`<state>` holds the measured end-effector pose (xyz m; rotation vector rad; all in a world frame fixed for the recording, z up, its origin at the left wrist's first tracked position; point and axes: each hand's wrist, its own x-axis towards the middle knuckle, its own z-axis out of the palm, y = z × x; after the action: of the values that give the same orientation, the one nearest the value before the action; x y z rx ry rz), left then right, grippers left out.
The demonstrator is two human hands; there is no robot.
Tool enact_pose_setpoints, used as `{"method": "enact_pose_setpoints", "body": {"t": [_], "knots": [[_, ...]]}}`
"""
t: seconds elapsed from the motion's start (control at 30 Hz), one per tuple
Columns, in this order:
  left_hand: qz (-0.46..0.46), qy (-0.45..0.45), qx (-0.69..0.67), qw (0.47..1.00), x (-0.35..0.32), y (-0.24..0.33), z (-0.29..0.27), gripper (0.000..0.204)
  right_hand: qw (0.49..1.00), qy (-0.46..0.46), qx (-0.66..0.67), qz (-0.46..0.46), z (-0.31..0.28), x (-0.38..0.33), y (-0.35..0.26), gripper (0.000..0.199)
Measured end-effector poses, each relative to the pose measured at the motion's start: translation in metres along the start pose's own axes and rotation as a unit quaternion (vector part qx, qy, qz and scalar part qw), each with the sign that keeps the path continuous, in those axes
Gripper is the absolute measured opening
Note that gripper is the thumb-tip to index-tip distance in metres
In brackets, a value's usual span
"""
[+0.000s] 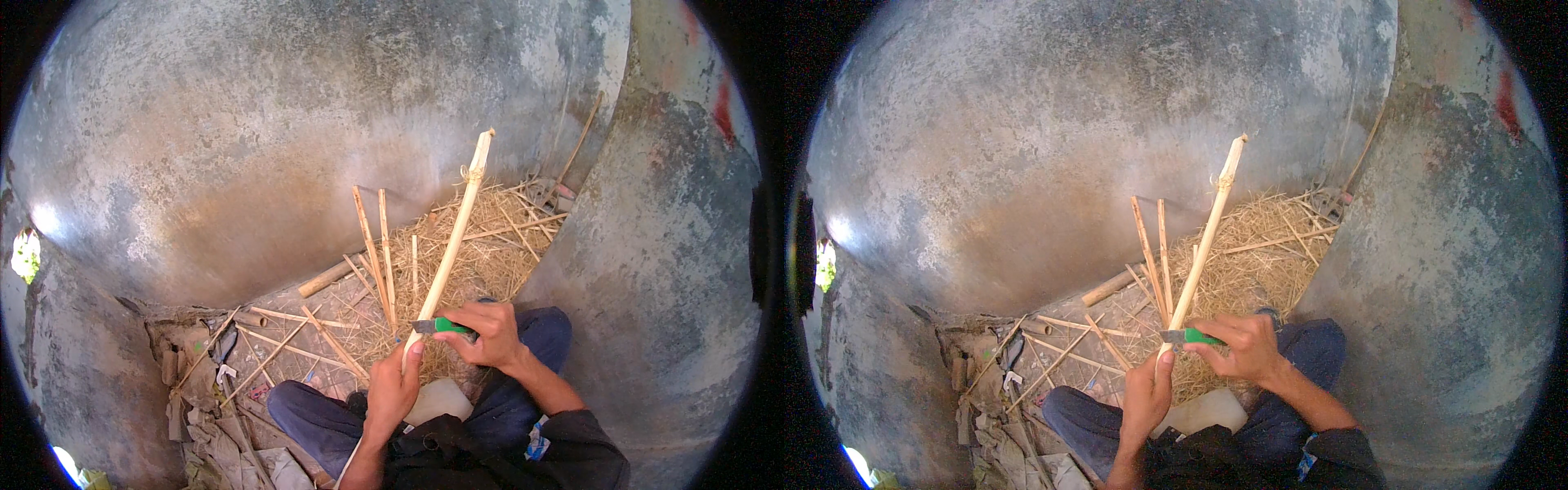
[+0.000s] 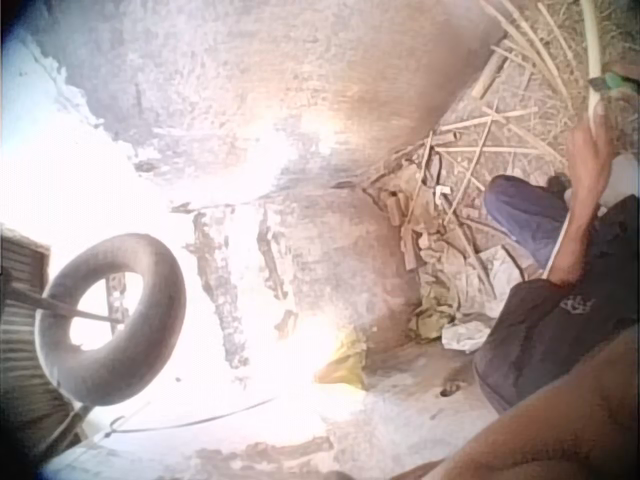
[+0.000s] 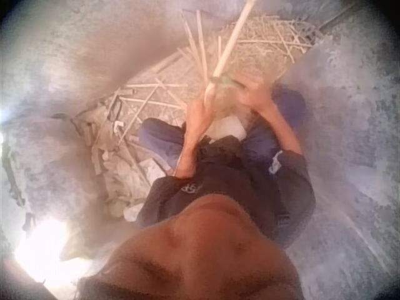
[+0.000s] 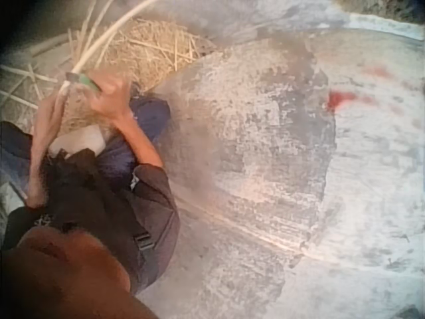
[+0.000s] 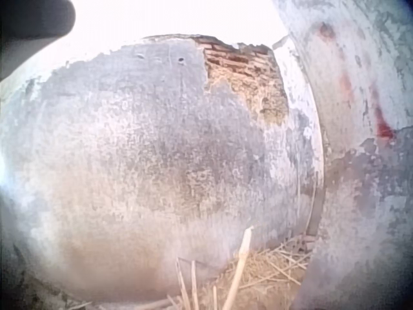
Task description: The person whittles and shapes a long piece of bamboo using a small green utility knife.
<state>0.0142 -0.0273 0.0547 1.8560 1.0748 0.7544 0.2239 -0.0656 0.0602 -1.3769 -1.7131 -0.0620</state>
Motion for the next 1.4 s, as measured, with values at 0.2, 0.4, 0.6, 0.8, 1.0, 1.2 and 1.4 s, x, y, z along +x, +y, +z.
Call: {"method": "enact_pose_setpoints", "body": {"t": [0.2, 0.4, 0.6, 0.8, 1.0, 1.2, 1.4], "knots": [[-0.031, -0.01, 0.006, 0.999, -0.002, -0.017, 0.0, 0.042, 1.0, 0.017, -0.024, -0.01, 0.008, 0.005, 0.015, 0.031], [-0.049, -0.013, 0.037, 0.998, -0.002, -0.021, -0.001, 0.044, 0.997, 0.042, -0.065, 0.013, 0.015, 0.002, 0.033, 0.031], [-0.093, -0.045, 0.032, 0.994, -0.045, -0.049, -0.001, 0.045, 0.955, 0.152, -0.039, 0.252, -0.045, 0.044, 0.107, 0.036], [-0.096, -0.015, 0.026, 0.995, -0.021, -0.053, -0.003, 0.051, 0.997, 0.03, 0.024, 0.073, -0.003, -0.001, 0.069, 0.032], [-0.046, 0.013, 0.041, 0.998, -0.008, -0.025, 0.001, 0.043, 0.999, -0.037, 0.022, -0.012, 0.021, -0.005, 0.016, 0.029], [-0.054, -0.005, 0.058, 0.997, -0.003, -0.012, 0.0, 0.041, 0.999, -0.034, 0.011, 0.002, 0.023, -0.006, 0.009, 0.03], [-0.03, 0.008, 0.025, 0.999, -0.004, -0.018, 0.002, 0.039, 0.998, 0.009, -0.021, -0.058, 0.028, -0.003, 0.019, 0.033]]}}
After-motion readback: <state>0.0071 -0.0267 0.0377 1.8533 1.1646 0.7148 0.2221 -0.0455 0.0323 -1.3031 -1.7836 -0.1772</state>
